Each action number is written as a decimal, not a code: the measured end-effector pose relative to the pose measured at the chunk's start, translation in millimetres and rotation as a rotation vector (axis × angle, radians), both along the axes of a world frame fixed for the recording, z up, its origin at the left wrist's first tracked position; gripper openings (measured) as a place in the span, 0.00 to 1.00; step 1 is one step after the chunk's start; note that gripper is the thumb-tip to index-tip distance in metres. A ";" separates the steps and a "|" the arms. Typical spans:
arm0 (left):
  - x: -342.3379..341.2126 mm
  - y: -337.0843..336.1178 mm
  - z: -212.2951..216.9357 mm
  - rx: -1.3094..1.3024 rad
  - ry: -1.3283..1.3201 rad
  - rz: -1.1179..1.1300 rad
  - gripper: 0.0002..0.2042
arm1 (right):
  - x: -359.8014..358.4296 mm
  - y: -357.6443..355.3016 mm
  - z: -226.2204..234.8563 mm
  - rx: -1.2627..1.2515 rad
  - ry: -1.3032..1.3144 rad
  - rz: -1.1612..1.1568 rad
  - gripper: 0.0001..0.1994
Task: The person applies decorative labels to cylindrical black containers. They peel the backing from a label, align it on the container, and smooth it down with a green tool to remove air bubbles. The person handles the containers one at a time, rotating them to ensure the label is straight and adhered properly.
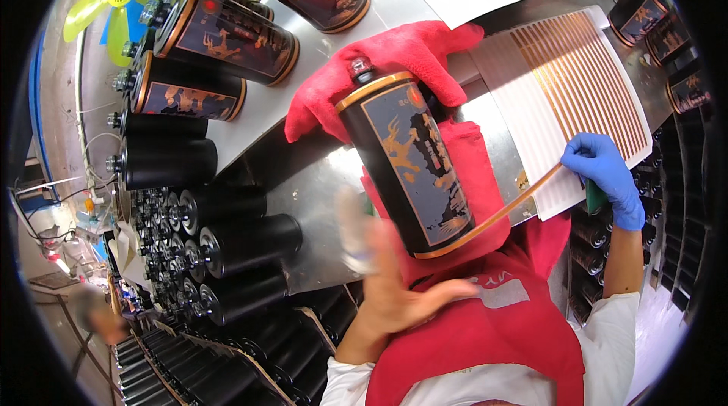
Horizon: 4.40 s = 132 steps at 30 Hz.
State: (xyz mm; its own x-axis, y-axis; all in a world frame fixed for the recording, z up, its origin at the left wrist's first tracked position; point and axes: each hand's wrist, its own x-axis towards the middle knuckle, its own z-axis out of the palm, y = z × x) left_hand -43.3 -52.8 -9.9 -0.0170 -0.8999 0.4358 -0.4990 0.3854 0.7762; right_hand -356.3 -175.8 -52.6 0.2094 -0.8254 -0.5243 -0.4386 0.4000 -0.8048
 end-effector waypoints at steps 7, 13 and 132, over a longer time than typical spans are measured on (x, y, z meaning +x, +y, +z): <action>-1.6 -13.4 -19.4 0.114 -0.338 0.029 0.52 | 15.1 1.0 0.5 -0.035 0.048 0.039 0.07; 31.5 4.5 -31.4 0.333 -0.288 0.055 0.57 | 59.4 22.1 19.6 0.028 -0.105 0.075 0.08; -15.1 -8.7 -11.1 0.377 0.710 -0.147 0.51 | 117.4 48.0 27.2 0.194 -0.522 0.154 0.08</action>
